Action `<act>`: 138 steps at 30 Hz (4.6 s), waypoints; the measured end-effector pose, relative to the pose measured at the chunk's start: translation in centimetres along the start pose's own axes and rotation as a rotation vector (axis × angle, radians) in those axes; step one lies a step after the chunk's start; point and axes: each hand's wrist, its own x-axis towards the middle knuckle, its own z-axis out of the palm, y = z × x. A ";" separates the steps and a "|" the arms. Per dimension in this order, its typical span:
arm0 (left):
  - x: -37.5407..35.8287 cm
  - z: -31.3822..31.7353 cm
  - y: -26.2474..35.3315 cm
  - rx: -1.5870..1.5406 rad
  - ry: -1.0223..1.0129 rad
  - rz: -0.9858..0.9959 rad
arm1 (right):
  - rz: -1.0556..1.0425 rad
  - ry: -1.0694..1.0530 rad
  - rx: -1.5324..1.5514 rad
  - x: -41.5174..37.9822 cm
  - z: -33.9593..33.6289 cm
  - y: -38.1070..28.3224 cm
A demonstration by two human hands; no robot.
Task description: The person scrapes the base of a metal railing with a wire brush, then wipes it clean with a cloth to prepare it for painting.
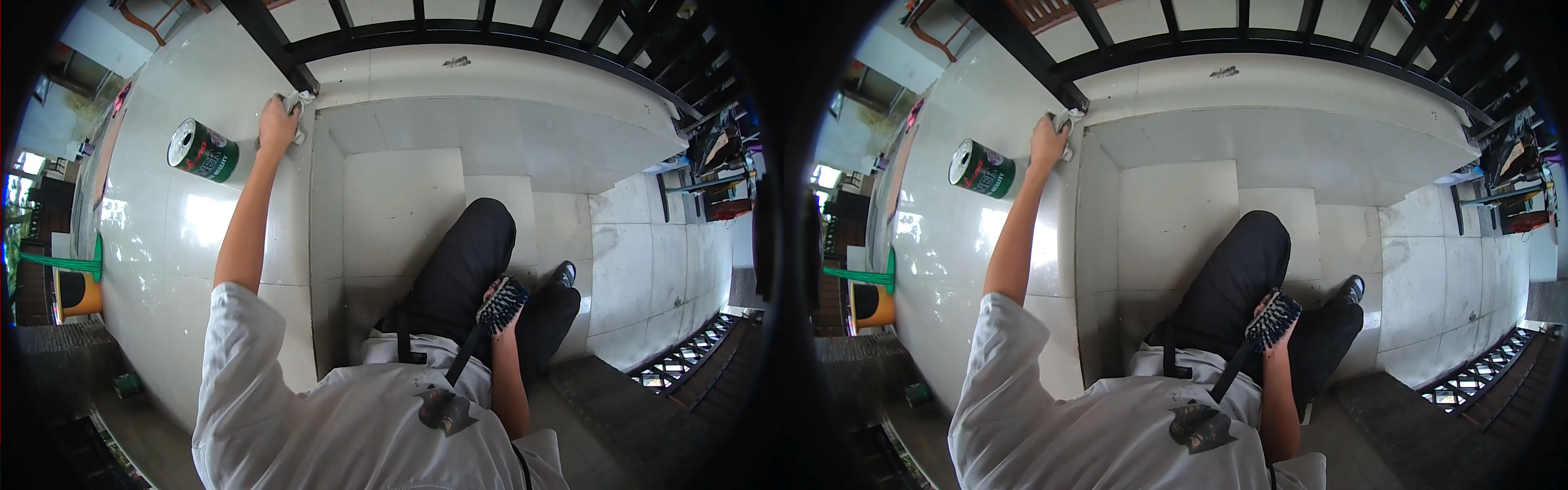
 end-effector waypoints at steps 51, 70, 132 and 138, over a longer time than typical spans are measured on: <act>-3.9 -4.1 2.4 -0.012 -0.190 0.077 | 0.007 -0.204 0.101 -0.3 0.2 -0.5; -12.1 -16.0 -7.3 -0.181 -0.262 0.054 | -0.293 -0.143 0.146 -0.7 2.1 -3.1; -8.2 -12.4 -12.7 0.125 0.457 -0.272 | -0.325 -0.135 0.092 -2.1 3.0 -3.3; -5.3 -9.9 -15.9 -0.497 0.350 -0.058 | -0.332 -0.232 0.122 -0.6 1.4 -3.6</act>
